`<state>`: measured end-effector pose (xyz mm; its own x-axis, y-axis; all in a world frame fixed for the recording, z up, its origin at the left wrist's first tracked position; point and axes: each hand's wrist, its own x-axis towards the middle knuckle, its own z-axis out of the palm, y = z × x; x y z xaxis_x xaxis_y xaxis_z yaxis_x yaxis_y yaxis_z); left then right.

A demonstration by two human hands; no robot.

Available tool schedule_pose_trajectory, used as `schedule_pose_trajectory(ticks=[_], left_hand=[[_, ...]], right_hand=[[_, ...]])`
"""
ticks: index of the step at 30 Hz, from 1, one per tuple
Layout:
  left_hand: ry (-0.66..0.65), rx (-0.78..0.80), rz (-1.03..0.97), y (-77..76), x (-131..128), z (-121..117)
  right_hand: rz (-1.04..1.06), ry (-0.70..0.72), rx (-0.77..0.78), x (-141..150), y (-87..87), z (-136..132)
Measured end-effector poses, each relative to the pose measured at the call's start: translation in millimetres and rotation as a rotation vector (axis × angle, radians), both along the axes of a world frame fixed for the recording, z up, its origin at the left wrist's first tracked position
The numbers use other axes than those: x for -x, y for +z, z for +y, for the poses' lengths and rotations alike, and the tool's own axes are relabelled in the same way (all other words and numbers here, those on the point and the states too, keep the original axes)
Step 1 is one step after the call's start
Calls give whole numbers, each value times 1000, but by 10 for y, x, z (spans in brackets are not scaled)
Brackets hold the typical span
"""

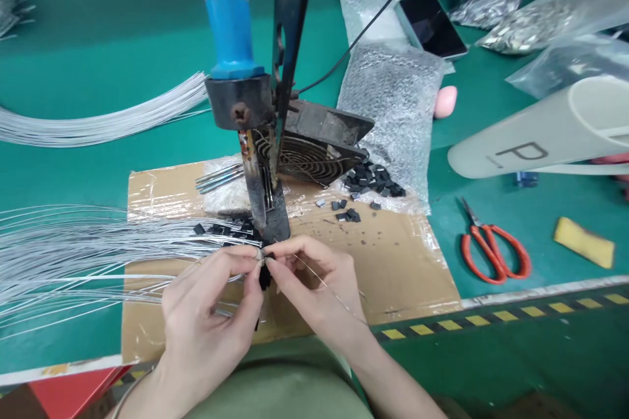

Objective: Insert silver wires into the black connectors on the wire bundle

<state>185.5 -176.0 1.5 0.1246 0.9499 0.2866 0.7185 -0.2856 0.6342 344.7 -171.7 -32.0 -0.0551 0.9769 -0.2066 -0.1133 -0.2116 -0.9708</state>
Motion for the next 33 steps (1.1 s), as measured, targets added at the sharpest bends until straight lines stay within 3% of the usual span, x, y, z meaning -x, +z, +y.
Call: schedule_pose_trajectory(ticks=[5,16,25,33], left_hand=[[-16,-36,28,3,-9,2],[-13,-10,19,14,-11,-6],[63,82,-94,-45,-18,-40],[55,198,-239,-30,-12,-17]], right_hand=[[37,-19,62,15,-25,-25],[9,-47,34,28,-23,-13],[-175,-107,-170,63,13,-13],[-25,-46,-33,7,-2,-27]])
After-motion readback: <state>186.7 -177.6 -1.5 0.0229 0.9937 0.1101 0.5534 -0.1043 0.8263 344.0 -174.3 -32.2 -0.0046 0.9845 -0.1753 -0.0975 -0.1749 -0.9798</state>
